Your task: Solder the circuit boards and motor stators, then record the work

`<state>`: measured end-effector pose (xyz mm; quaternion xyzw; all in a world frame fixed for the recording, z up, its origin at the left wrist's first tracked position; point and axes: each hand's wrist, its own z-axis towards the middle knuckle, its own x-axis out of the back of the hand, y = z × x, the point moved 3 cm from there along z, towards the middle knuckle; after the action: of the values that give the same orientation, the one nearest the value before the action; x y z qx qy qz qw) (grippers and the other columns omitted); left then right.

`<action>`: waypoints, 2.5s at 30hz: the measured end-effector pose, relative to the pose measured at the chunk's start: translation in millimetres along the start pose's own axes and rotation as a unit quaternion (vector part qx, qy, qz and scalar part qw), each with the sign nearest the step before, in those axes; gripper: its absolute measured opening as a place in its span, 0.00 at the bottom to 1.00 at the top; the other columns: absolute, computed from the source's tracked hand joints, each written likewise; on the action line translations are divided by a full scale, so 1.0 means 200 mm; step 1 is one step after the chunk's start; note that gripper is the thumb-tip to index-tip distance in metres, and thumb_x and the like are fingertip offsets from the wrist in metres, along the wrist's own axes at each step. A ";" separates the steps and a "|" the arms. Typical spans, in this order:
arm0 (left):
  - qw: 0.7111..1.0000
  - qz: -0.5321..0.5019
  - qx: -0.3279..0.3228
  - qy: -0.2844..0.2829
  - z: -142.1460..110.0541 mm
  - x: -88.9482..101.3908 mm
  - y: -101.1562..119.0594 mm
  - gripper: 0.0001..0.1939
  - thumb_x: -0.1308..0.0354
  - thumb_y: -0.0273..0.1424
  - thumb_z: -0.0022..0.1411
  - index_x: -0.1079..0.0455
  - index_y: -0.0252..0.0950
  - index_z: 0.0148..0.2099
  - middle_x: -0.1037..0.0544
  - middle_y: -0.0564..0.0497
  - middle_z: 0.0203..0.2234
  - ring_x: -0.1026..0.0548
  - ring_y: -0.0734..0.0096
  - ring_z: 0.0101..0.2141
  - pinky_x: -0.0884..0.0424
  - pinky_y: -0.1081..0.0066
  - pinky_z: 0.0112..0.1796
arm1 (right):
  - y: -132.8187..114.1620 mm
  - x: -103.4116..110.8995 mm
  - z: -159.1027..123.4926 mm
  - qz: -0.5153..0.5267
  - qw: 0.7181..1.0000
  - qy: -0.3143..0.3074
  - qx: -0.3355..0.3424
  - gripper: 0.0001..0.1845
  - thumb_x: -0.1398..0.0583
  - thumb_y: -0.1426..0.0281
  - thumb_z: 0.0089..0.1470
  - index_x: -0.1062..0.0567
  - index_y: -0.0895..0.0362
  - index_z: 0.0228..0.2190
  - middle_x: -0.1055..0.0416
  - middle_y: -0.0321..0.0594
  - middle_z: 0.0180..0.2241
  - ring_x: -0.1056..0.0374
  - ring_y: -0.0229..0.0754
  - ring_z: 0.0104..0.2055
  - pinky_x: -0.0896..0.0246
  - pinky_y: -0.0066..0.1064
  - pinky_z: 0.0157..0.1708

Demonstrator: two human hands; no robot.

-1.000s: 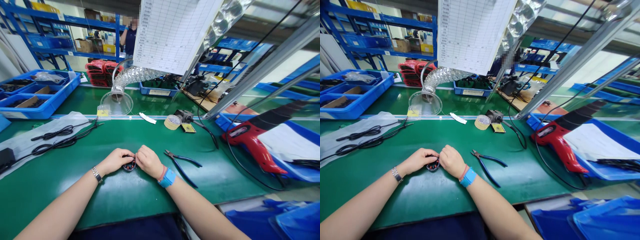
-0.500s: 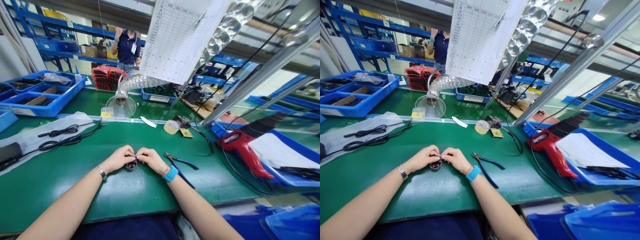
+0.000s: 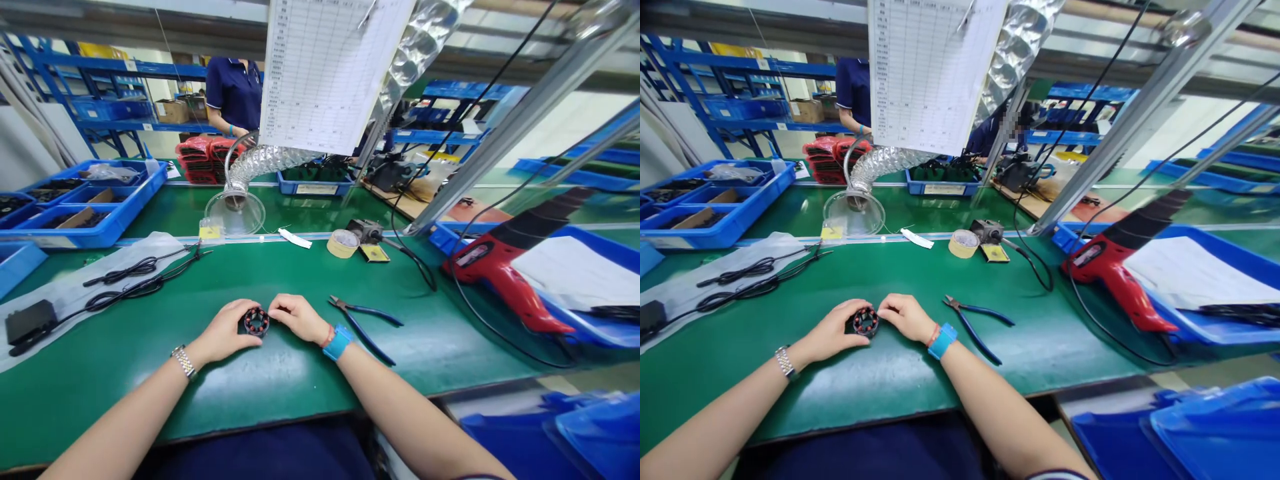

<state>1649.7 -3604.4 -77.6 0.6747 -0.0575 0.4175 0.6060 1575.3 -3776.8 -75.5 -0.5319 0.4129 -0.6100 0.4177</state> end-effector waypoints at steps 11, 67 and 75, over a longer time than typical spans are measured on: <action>0.902 0.327 -0.223 0.171 -0.15 -0.02 0.22 0.17 0.42 0.24 0.57 0.35 0.36 0.50 0.25 0.45 0.44 0.32 0.57 0.49 0.49 0.48 0.57 | -0.06 -0.16 -0.16 0.226 0.959 0.076 -0.152 0.14 0.40 0.62 0.45 0.37 0.57 0.18 0.40 0.29 0.15 0.49 0.29 0.16 0.57 0.24 0.17; 0.923 -0.252 0.225 0.184 -0.05 0.07 -0.06 0.13 0.36 0.39 0.49 0.28 0.34 0.26 0.24 0.51 0.24 0.29 0.71 0.29 0.34 0.72 0.36 | -0.06 -0.15 -0.11 -0.255 0.964 0.017 0.073 0.23 0.32 0.66 0.40 0.32 0.58 0.38 0.30 0.44 0.38 0.36 0.47 0.41 0.40 0.39 0.41; 0.900 -0.274 0.272 0.204 -0.08 0.17 -0.02 0.17 0.35 0.43 0.47 0.29 0.33 0.27 0.25 0.51 0.25 0.29 0.74 0.28 0.33 0.73 0.33 | -0.05 -0.15 -0.11 -0.269 0.960 0.038 0.068 0.22 0.31 0.64 0.39 0.34 0.57 0.34 0.32 0.42 0.35 0.37 0.45 0.37 0.42 0.37 0.37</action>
<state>1666.3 -3575.1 -60.7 0.7022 0.3704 0.3628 0.4880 1555.8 -3743.7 -77.5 -0.5700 0.2279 -0.7462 0.2575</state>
